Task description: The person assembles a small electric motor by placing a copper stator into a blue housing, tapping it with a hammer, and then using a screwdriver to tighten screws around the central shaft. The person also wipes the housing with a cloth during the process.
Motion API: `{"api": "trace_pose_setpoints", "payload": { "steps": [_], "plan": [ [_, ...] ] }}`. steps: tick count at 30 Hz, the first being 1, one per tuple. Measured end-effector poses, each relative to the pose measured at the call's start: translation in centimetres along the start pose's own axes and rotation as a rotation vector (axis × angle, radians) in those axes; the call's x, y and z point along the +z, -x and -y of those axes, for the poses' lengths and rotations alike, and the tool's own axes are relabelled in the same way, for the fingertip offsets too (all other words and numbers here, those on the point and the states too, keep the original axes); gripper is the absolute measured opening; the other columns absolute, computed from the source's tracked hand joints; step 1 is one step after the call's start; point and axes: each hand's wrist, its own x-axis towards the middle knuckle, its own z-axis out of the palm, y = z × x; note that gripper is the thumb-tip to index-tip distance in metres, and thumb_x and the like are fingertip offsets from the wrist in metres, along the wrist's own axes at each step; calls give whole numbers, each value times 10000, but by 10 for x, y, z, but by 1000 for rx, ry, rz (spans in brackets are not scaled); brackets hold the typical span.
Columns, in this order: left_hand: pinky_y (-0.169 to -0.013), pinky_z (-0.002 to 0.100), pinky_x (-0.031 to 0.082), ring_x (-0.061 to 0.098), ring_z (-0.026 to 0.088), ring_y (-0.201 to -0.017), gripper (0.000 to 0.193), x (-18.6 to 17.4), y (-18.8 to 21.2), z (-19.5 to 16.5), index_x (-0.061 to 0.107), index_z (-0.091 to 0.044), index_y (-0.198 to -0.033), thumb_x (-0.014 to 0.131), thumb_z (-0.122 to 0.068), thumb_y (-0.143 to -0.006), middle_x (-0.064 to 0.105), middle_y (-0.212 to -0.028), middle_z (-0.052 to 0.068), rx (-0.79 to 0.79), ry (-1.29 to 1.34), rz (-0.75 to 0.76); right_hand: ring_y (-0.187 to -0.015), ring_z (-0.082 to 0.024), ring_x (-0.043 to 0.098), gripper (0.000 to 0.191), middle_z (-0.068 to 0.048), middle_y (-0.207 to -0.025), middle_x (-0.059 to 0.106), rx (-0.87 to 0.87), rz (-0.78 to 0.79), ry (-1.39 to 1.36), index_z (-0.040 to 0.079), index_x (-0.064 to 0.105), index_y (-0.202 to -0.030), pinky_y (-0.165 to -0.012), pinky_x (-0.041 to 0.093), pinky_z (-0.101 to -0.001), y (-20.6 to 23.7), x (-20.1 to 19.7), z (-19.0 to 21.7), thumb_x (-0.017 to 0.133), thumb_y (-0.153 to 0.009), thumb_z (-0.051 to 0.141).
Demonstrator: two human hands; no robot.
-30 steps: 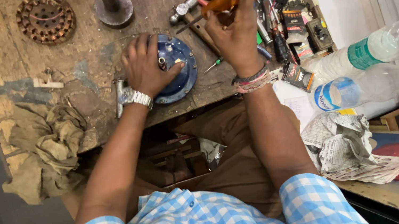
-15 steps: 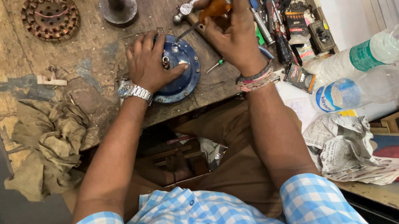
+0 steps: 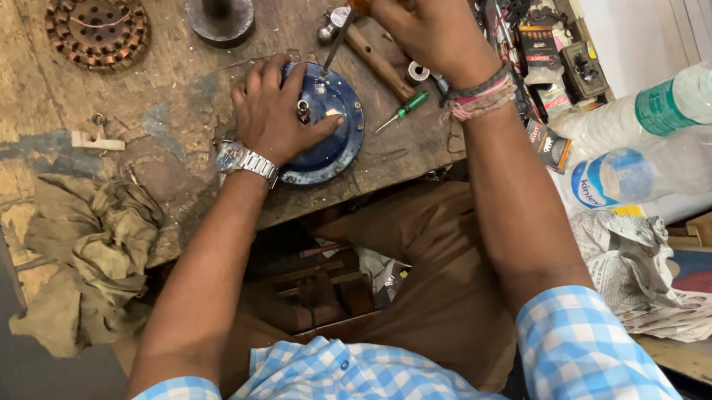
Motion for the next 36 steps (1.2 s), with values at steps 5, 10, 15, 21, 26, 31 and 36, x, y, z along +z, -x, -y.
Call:
{"api": "trace_pose_setpoints", "payload": {
  "steps": [5,10,15,21,26,31,36],
  "plan": [
    [-1086,624,298,360,408,-1414,971,-5,1,-4,575,-169,-1430,831,-697,-656,441,-1530,155,-24,27,32,-879,-273,750,542,-122,-1045,726,34,-140,441,94,502,-1361,-760,599,-365,0,12,3,896,-994,148],
    [-1088,635,275,356,419,-1396,981,-7,2,-7,570,-171,-1426,846,-694,-643,441,-1514,160,-15,28,10,-1030,-316,735,449,-162,-1157,668,63,29,11,33,446,-1381,-819,613,-346,-5,-1,19,711,-1018,49],
    [-1110,625,273,356,418,-1412,976,-7,3,-6,567,-171,-1428,841,-697,-653,438,-1527,160,-4,45,-1,-904,-249,749,561,-116,-1070,711,71,-3,129,105,493,-1402,-778,615,-331,-11,5,32,812,-941,83],
    [-1099,637,239,309,436,-1408,1052,-3,-1,-5,510,-146,-1470,834,-714,-646,377,-1547,202,-22,34,60,-1060,-319,699,639,-138,-1202,681,-47,-42,313,93,414,-1452,-885,595,-372,-9,9,39,820,-959,98],
    [-1134,625,235,311,424,-1447,1034,-1,1,-4,518,-145,-1476,820,-711,-665,390,-1564,186,-2,33,25,-991,-235,752,596,-103,-1085,719,213,-24,162,102,453,-1404,-798,613,-312,-11,6,40,839,-950,111],
    [-1124,611,257,348,413,-1430,1020,-4,3,-3,529,-144,-1468,820,-712,-673,423,-1544,173,-12,30,11,-1089,-250,704,553,-154,-1204,661,114,-40,174,118,378,-1447,-841,645,-353,0,21,33,737,-1029,69],
    [-1103,592,285,370,401,-1423,1019,-7,2,-8,517,-154,-1461,761,-757,-676,452,-1548,164,-60,40,11,-1117,-187,762,591,-98,-1245,723,121,-129,-78,148,293,-1568,-904,677,-314,16,19,16,685,-1154,-4]
  ]
}}
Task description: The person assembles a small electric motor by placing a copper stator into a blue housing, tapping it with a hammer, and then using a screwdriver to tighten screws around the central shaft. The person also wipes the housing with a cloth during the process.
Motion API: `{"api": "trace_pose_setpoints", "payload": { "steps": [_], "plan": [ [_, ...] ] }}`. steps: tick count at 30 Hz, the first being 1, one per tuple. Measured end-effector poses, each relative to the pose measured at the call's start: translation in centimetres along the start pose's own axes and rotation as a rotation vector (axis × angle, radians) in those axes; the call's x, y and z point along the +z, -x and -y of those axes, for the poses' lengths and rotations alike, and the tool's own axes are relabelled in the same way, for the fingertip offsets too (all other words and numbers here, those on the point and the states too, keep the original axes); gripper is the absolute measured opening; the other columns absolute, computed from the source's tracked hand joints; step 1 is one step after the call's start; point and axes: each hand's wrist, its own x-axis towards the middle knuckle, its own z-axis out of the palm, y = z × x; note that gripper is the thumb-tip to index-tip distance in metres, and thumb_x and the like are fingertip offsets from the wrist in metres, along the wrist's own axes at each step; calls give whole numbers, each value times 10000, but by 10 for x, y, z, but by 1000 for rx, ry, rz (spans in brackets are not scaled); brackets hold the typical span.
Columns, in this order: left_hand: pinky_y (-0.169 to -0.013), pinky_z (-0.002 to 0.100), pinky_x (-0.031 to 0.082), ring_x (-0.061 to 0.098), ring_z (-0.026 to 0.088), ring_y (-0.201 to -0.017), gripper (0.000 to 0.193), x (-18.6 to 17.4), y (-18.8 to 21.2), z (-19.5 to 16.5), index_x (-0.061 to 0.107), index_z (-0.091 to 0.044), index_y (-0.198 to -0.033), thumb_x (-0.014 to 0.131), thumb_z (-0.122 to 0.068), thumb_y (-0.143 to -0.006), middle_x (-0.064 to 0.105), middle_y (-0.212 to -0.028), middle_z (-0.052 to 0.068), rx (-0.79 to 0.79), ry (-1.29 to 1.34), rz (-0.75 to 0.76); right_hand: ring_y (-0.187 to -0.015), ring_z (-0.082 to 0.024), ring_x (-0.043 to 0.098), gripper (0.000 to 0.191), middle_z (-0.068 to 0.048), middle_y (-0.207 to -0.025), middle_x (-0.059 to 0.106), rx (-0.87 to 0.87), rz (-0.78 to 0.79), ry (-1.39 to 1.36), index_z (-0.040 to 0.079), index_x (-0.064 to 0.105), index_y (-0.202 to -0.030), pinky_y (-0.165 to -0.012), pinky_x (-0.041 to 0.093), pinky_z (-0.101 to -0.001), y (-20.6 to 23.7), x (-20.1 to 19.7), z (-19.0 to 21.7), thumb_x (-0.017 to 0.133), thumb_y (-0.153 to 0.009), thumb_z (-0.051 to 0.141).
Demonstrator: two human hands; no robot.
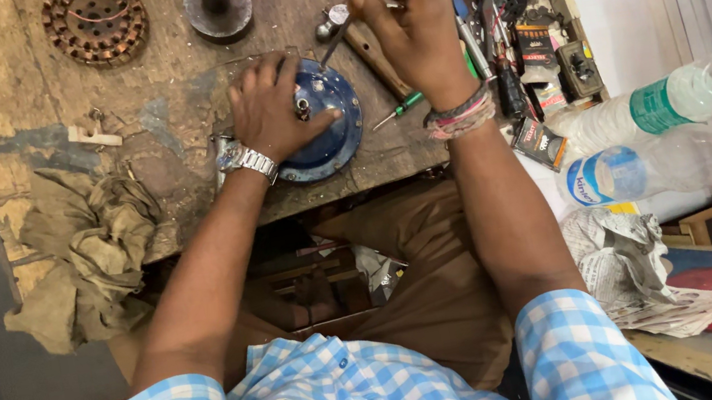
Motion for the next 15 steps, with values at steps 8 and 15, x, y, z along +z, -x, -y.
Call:
{"api": "trace_pose_setpoints", "payload": {
  "steps": [8,15],
  "plan": [
    [-1023,761,313,462,484,-1279,1143,-2,-16,10,354,-92,-1542,574,-912,-777,494,-1389,305,-123,-352,-211,-1016,-185,771,672,-129,-1201,696,63,-212,56,131,204,-1608,-897,658,-311,43,-27,16,683,-1166,-38],
    [-1010,576,392,485,425,-1257,888,9,-13,29,534,-116,-1486,757,-688,-845,554,-1347,227,-11,-39,-164,-1071,-240,731,700,-225,-1307,583,-24,-148,205,142,225,-1610,-838,685,-267,40,-25,24,676,-1111,-51]
  ]
}}
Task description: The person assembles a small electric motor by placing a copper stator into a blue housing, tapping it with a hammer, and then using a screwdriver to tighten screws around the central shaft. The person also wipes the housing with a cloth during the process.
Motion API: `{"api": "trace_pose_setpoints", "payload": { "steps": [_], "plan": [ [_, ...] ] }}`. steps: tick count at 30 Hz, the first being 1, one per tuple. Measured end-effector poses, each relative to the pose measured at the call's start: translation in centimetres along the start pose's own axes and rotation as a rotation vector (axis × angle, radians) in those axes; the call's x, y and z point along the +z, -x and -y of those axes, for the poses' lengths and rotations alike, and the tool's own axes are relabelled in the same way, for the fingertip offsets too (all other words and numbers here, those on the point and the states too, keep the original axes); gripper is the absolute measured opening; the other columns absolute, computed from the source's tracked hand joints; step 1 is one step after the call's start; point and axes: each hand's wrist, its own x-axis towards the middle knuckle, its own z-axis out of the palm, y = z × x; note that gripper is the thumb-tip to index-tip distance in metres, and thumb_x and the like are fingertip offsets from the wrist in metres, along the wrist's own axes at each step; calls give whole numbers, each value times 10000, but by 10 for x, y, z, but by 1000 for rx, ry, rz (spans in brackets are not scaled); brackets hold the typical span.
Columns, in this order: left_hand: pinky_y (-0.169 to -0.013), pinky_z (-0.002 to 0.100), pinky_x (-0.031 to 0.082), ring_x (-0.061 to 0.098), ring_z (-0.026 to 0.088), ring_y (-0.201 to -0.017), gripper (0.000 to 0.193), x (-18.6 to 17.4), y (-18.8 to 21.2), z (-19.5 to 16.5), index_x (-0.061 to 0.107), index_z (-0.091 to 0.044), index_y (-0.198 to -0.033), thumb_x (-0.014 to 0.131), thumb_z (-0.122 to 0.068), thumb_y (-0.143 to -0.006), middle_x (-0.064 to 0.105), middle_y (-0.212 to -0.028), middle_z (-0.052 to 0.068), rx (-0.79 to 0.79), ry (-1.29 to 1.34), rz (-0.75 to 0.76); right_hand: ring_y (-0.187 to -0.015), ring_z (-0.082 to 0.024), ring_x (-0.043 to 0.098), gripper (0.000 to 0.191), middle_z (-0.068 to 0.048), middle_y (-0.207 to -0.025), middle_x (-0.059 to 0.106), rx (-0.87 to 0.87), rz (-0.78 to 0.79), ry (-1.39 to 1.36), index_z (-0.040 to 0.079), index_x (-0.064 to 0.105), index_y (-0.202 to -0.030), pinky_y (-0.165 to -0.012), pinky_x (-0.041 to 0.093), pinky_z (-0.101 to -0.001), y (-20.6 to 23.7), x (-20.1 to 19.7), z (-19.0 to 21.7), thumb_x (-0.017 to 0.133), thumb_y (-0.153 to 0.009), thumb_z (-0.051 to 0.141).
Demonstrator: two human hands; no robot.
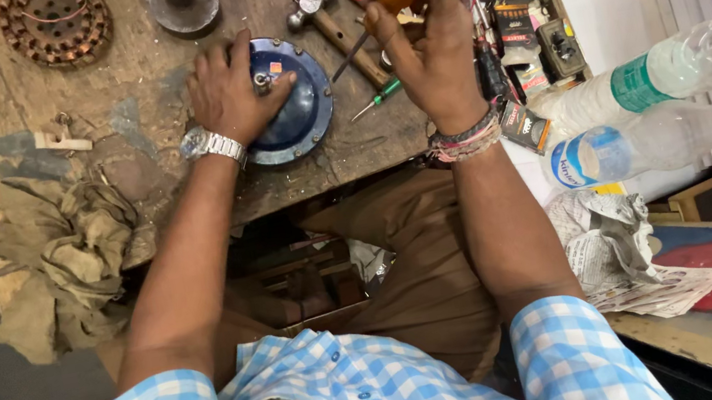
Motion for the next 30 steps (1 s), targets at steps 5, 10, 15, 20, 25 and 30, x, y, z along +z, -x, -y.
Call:
{"api": "trace_pose_setpoints", "payload": {
  "steps": [5,10,15,20,25,30],
  "plan": [
    [-979,560,407,503,402,-1211,882,2,1,-3,558,-86,-1448,784,-666,-823,569,-1308,200,24,30,-83,-982,-167,771,647,-103,-1160,714,63,25,-112,156,248,-1584,-821,663,-271,0,3,3,678,-1143,-39],
    [-980,551,410,512,389,-1204,863,1,2,-4,570,-84,-1435,795,-654,-828,574,-1312,188,29,34,-98,-990,-165,771,671,-100,-1127,730,29,54,-48,161,241,-1577,-817,664,-263,0,5,6,689,-1122,-45],
    [-964,553,412,518,390,-1196,848,2,1,-4,587,-83,-1411,806,-644,-815,576,-1296,187,31,44,-100,-1042,-192,762,703,-122,-1246,674,-5,34,-16,154,250,-1575,-837,663,-275,-4,7,11,710,-1089,-60],
    [-958,563,414,518,394,-1184,826,2,2,-4,606,-79,-1388,806,-646,-822,581,-1278,186,31,50,-101,-1098,-216,753,725,-180,-1462,522,23,-8,-2,140,277,-1597,-824,686,-261,-3,7,12,747,-1081,-58],
    [-953,562,416,517,394,-1188,821,3,2,-4,611,-85,-1385,807,-649,-822,580,-1281,191,36,50,-112,-1062,-197,766,732,-128,-1367,624,8,6,30,144,274,-1605,-853,675,-267,1,8,6,757,-1086,-34],
    [-943,567,409,511,399,-1190,844,3,1,-4,614,-70,-1370,807,-668,-807,571,-1270,210,42,27,-106,-1031,-179,772,699,-74,-1214,677,15,34,42,143,303,-1566,-884,660,-277,1,11,9,788,-1082,2]
  ]
}}
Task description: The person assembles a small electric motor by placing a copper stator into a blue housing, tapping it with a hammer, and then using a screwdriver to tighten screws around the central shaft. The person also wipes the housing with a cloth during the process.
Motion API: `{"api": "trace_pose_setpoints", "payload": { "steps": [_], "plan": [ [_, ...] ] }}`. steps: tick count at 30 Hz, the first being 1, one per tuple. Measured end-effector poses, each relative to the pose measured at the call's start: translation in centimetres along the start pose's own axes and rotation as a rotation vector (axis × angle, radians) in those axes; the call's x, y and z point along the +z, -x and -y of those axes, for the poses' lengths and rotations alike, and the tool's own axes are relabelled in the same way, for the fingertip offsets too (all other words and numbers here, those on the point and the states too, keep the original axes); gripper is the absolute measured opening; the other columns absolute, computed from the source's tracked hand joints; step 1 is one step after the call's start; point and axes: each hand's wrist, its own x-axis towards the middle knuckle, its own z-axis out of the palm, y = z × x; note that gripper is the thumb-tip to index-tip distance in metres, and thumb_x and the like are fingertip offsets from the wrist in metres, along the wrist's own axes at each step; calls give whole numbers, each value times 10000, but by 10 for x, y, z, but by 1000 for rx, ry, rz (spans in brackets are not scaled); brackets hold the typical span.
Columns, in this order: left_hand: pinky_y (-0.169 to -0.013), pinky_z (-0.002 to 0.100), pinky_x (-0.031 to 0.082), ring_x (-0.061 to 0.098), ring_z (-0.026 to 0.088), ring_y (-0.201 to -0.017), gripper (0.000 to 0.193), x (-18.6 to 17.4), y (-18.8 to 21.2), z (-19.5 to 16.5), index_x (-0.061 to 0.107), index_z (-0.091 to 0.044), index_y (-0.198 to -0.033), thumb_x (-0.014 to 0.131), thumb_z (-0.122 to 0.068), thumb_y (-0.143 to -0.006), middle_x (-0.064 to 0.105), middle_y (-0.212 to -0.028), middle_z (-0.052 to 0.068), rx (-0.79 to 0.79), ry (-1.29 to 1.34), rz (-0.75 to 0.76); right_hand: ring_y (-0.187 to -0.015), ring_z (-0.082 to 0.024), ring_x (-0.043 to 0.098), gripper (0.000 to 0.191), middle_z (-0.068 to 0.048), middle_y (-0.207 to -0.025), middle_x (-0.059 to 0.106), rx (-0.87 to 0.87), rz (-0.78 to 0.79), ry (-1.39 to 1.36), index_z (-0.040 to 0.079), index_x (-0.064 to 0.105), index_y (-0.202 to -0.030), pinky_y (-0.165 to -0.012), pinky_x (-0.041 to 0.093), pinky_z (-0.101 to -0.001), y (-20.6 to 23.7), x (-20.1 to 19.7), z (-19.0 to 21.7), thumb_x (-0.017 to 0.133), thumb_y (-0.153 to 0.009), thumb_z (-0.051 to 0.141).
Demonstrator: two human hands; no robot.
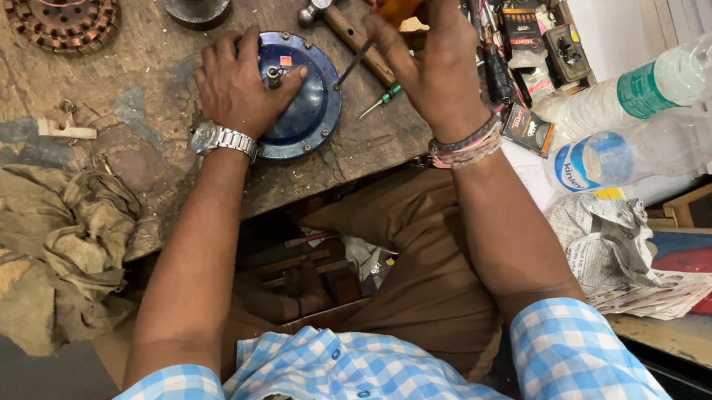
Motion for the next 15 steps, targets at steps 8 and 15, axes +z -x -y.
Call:
{"api": "trace_pose_setpoints", "payload": {
  "steps": [8,15],
  "plan": [
    [-955,572,400,504,402,-1191,824,-3,0,-5,631,-86,-1358,800,-664,-795,566,-1273,199,-33,-7,15,-1036,-258,702,551,-182,-1367,602,37,287,-181,83,412,-1461,-868,639,-313,-18,-11,21,714,-1026,-69],
    [-962,557,406,503,390,-1205,806,-8,-1,-7,626,-94,-1358,800,-647,-798,565,-1298,182,-47,20,30,-896,-209,720,683,-95,-1059,698,-85,62,205,120,444,-1481,-803,600,-334,-27,-8,21,882,-959,74]
  ]
}}
